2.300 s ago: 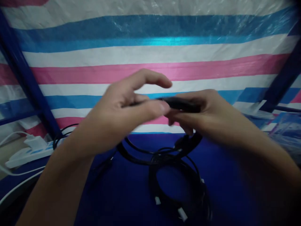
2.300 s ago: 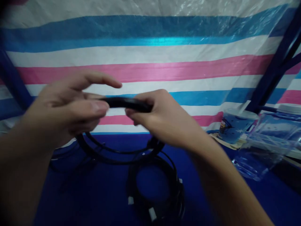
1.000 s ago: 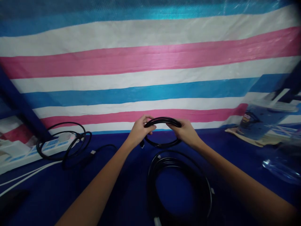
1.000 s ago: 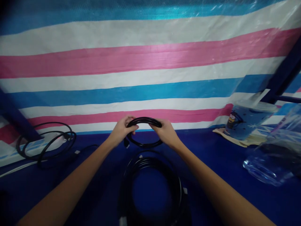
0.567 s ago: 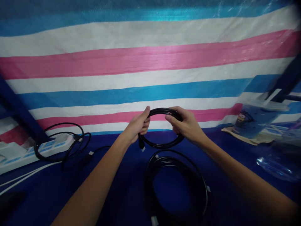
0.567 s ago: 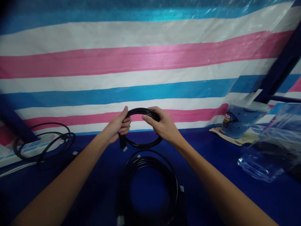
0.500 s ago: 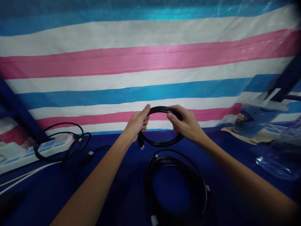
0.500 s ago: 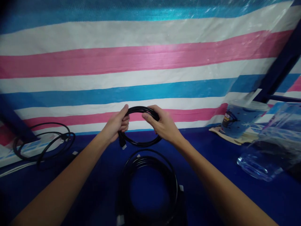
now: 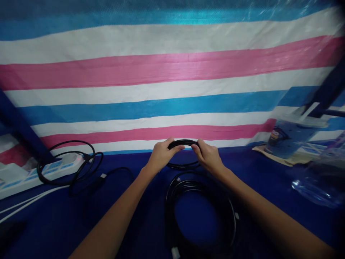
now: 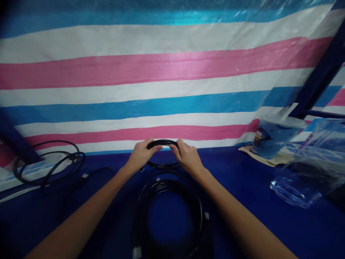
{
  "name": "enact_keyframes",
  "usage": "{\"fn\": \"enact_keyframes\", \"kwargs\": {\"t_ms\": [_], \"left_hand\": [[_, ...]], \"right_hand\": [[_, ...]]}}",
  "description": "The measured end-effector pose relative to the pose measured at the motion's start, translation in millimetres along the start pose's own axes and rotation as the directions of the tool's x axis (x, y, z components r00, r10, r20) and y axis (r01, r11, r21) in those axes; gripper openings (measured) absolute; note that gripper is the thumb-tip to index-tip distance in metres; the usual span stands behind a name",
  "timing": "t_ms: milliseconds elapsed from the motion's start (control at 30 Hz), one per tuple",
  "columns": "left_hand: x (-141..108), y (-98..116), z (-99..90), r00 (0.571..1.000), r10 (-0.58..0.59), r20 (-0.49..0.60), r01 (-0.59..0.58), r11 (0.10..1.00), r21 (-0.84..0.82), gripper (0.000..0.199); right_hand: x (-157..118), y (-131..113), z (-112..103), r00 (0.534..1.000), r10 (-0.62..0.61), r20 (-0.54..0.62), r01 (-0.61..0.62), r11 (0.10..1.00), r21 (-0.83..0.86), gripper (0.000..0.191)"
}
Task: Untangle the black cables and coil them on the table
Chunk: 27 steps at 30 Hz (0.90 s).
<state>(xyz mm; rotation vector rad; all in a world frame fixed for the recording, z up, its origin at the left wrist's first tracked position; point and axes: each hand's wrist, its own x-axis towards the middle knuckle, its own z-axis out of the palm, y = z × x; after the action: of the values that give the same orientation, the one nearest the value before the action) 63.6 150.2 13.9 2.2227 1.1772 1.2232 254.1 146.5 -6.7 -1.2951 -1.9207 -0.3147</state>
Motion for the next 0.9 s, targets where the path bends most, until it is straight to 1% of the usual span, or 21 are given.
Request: {"fn": "enact_keyframes", "kwargs": {"t_ms": [67, 100, 167, 200, 233, 300, 367, 433, 500, 600, 667, 733, 800, 867, 900], "left_hand": [[6, 9, -7.5, 1.0, -0.002, 0.02, 0.001, 0.998, 0.056, 0.044], [11, 19, -13.8, 1.0, 0.003, 0.017, -0.005, 0.996, 0.087, 0.045], [20, 44, -30.7, 1.0, 0.026, -0.001, -0.026, 0.991, 0.129, 0.046], [23, 59, -40.3, 1.0, 0.019, -0.011, -0.017, 0.99, 0.141, 0.047], [26, 74, -49.6, 1.0, 0.015, 0.006, -0.016, 0.992, 0.127, 0.046], [25, 98, -63.9, 0.998, -0.024, 0.059, 0.016, 0.991, 0.134, 0.045], [15, 109, -68.1, 0.992, -0.045, 0.116, 0.024, 0.984, 0.174, 0.044], [-3, 106, -61.8, 0.982, -0.066, 0.178, 0.026, 0.975, 0.22, 0.042], [-23, 96, -48.7, 0.963, -0.116, 0.245, 0.047, 0.962, 0.27, 0.042], [-51, 85, -27.9, 0.921, -0.226, 0.316, 0.09, 0.915, 0.393, 0.044], [-65, 84, -18.0, 0.907, -0.273, 0.32, 0.09, 0.868, 0.488, 0.043], [-73, 85, -12.3, 0.914, -0.282, 0.29, 0.071, 0.818, 0.571, 0.04], [-76, 85, -10.4, 0.919, -0.285, 0.272, 0.055, 0.777, 0.627, 0.041], [-75, 82, -11.5, 0.899, -0.314, 0.305, 0.044, 0.758, 0.65, 0.042], [-74, 80, -12.7, 0.879, -0.335, 0.338, 0.038, 0.758, 0.651, 0.042]], "right_hand": [[9, -3, -9, 1.0, 0.002, 0.009, -0.002, 1.0, -0.012, 0.049], [15, -6, -17, 1.0, 0.005, 0.004, -0.005, 1.0, -0.013, 0.048], [32, -17, -41, 1.0, 0.029, -0.01, -0.029, 1.0, -0.002, 0.045], [39, -24, -56, 0.998, 0.054, -0.023, -0.054, 0.998, 0.011, 0.044], [46, -31, -71, 0.997, 0.074, -0.003, -0.074, 0.996, 0.043, 0.045], [51, -44, -99, 0.992, 0.077, 0.103, -0.09, 0.987, 0.132, 0.049], [43, -52, -114, 0.97, 0.067, 0.233, -0.112, 0.976, 0.185, 0.051], [24, -56, -116, 0.938, 0.086, 0.337, -0.151, 0.974, 0.172, 0.05], [0, -58, -108, 0.9, 0.124, 0.418, -0.184, 0.977, 0.105, 0.047], [-33, -63, -96, 0.846, 0.181, 0.502, -0.16, 0.984, -0.084, 0.039], [-49, -69, -92, 0.817, 0.229, 0.529, -0.119, 0.965, -0.235, 0.038], [-58, -73, -91, 0.802, 0.278, 0.53, -0.099, 0.935, -0.34, 0.042], [-63, -76, -90, 0.801, 0.302, 0.518, -0.095, 0.917, -0.388, 0.046], [-64, -75, -87, 0.805, 0.299, 0.513, -0.088, 0.914, -0.395, 0.048], [-63, -74, -85, 0.803, 0.294, 0.518, -0.084, 0.917, -0.391, 0.048]]}}
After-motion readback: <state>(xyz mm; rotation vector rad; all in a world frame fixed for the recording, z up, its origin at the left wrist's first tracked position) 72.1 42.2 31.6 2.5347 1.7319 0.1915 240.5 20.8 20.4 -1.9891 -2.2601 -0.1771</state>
